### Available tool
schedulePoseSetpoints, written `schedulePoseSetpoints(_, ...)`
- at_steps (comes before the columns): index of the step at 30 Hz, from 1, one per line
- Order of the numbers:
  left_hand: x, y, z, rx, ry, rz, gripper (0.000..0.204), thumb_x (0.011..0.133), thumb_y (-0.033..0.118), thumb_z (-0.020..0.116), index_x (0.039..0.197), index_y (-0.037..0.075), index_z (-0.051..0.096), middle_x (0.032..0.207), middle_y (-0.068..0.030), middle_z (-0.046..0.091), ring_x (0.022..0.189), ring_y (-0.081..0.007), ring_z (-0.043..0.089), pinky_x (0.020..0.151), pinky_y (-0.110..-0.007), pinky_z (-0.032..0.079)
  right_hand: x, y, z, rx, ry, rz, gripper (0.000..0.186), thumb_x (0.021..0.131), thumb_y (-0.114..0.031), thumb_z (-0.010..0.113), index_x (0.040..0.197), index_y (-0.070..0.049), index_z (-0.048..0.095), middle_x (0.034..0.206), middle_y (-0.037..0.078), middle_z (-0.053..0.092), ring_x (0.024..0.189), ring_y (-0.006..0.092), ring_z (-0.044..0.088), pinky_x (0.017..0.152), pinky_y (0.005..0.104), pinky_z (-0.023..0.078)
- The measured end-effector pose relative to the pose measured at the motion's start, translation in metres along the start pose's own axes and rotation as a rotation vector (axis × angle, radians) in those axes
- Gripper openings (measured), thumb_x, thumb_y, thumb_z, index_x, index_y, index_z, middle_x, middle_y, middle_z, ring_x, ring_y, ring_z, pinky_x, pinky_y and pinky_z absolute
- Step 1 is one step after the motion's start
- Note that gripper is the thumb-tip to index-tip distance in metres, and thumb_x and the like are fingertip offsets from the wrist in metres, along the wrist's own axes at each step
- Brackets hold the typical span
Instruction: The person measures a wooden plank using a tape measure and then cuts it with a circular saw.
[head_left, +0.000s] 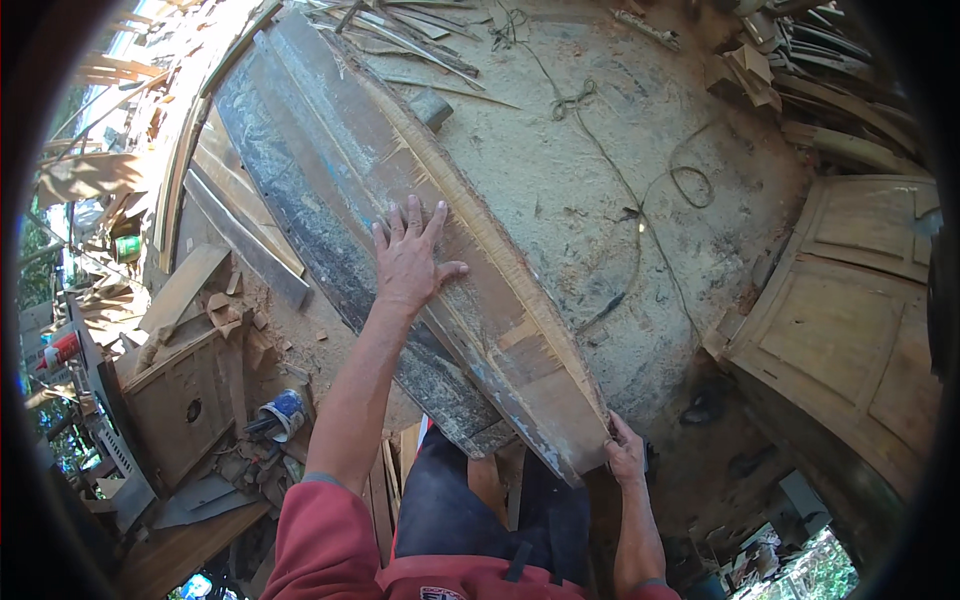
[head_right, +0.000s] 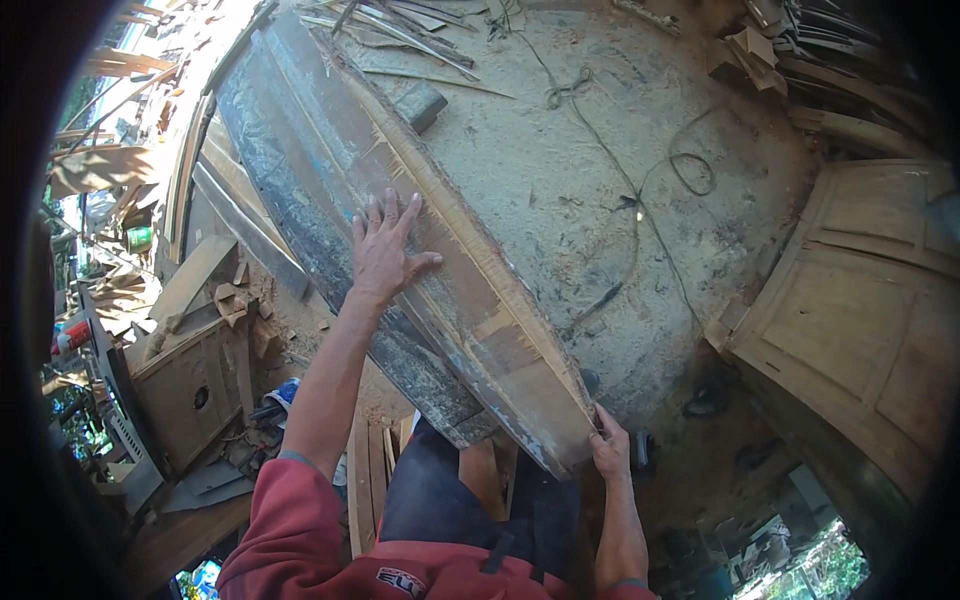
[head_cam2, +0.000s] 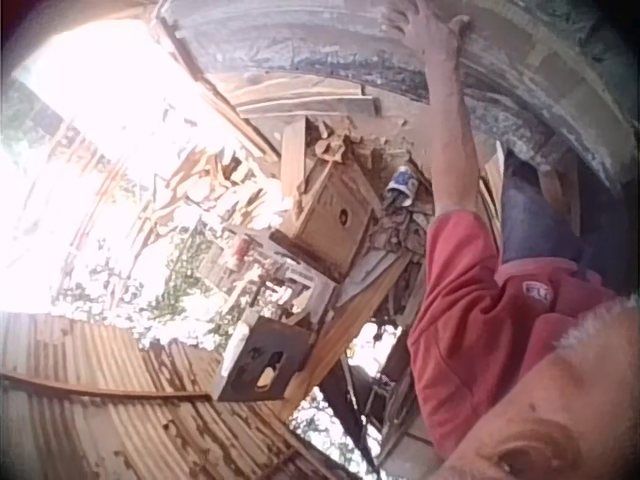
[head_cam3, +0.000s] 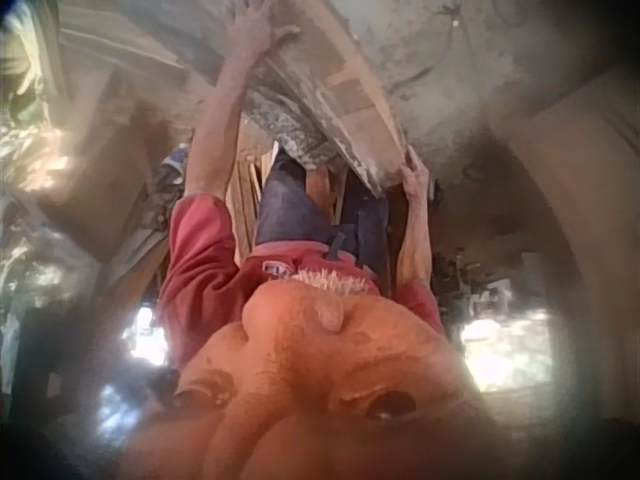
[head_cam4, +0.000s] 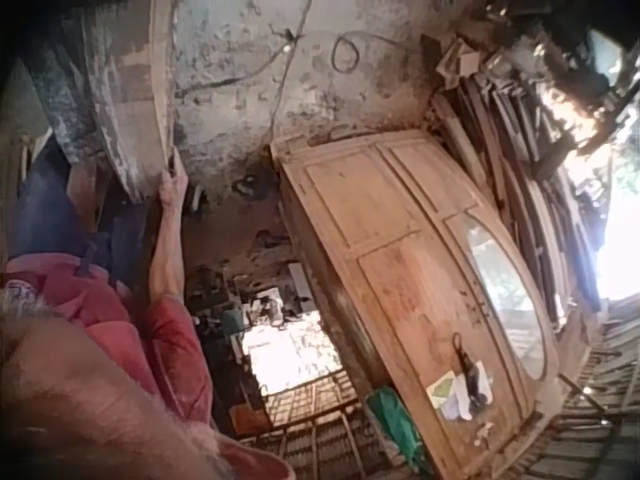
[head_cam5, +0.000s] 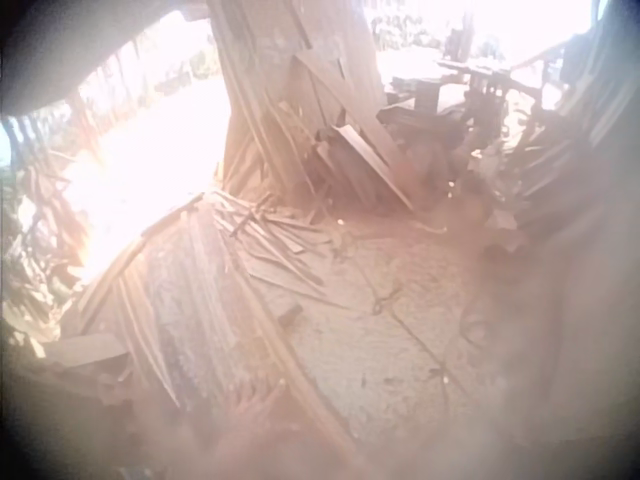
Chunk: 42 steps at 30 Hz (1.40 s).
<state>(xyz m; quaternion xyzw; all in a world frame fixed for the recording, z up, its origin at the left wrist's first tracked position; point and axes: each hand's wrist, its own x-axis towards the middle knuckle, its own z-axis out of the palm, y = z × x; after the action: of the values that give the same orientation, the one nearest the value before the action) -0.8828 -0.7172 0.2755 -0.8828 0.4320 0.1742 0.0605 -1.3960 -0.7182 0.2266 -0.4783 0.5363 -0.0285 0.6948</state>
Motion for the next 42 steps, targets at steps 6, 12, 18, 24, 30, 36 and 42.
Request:
schedulePoseSetpoints(6,0.035,-0.026,-0.023,0.189,0.083,0.329,0.082,0.075,0.058,0.075,0.146,0.026,0.048,0.154,-0.0122,0.041,0.148,-0.0309,0.03,0.116,-0.057,0.026,-0.004,0.003,-0.008,-0.208,0.013,-0.038,0.06,0.083,0.002,0.055,0.142,0.007,0.048,0.133,0.014,0.061,0.123,0.0213,0.059,0.107,0.0337,0.043)
schedulePoseSetpoints(12,0.086,-0.017,-0.054,0.279,-0.241,0.459,0.051,0.074,0.044,0.08,0.117,0.021,0.065,0.139,-0.0057,0.052,0.143,-0.0259,0.037,0.114,-0.052,0.031,-0.016,0.019,-0.004,-0.124,0.138,0.038,0.053,0.088,-0.003,0.061,0.14,0.003,0.053,0.114,0.007,0.066,0.102,0.0169,0.062,0.095,0.0302,0.047)
schedulePoseSetpoints(18,0.104,-0.01,-0.058,0.387,-0.114,0.667,0.036,0.073,0.037,0.081,0.101,0.018,0.068,0.129,-0.0036,0.055,0.13,-0.0234,0.047,0.106,-0.043,0.041,-0.027,0.004,0.008,-0.226,0.212,-0.012,0.048,0.088,-0.006,0.066,0.134,0.003,0.059,0.104,0.007,0.068,0.092,0.0141,0.061,0.088,0.0276,0.048)
schedulePoseSetpoints(24,0.126,0.004,-0.064,0.37,-0.398,0.629,0.03,0.076,0.036,0.079,0.099,0.019,0.07,0.127,-0.0017,0.056,0.126,-0.0202,0.051,0.098,-0.038,0.049,-0.025,0.002,0.007,-0.298,0.175,0.008,0.048,0.089,-0.006,0.064,0.135,0.004,0.058,0.129,0.022,0.066,0.117,0.0256,0.064,0.102,0.0338,0.047)
schedulePoseSetpoints(30,0.135,0.009,-0.06,0.408,-0.429,0.66,0.033,0.077,0.038,0.078,0.102,0.017,0.072,0.121,-0.0017,0.059,0.118,-0.0212,0.058,0.092,-0.039,0.052,-0.023,0.028,0.001,-0.297,0.206,-0.072,0.049,0.088,-0.01,0.067,0.135,0.002,0.059,0.12,0.017,0.07,0.108,0.0196,0.065,0.098,0.0324,0.048)
schedulePoseSetpoints(36,0.139,0.012,-0.059,0.474,-0.445,0.627,0.034,0.078,0.039,0.078,0.104,0.017,0.072,0.119,-0.0028,0.06,0.115,-0.0228,0.061,0.089,-0.04,0.053,-0.02,0.017,0.002,-0.318,0.175,-0.012,0.05,0.088,-0.014,0.067,0.135,0.0,0.06,0.122,0.017,0.07,0.111,0.0233,0.067,0.114,0.04,0.034)
schedulePoseSetpoints(42,0.133,0.008,-0.061,0.41,-0.434,0.592,0.031,0.08,0.037,0.077,0.102,0.017,0.071,0.125,-0.0013,0.058,0.115,-0.0228,0.061,0.089,-0.041,0.053,-0.022,0.01,0.004,-0.299,0.191,-0.011,0.049,0.088,-0.018,0.066,0.134,-0.002,0.062,0.123,0.016,0.07,0.112,0.0269,0.068,0.122,0.0498,0.016)
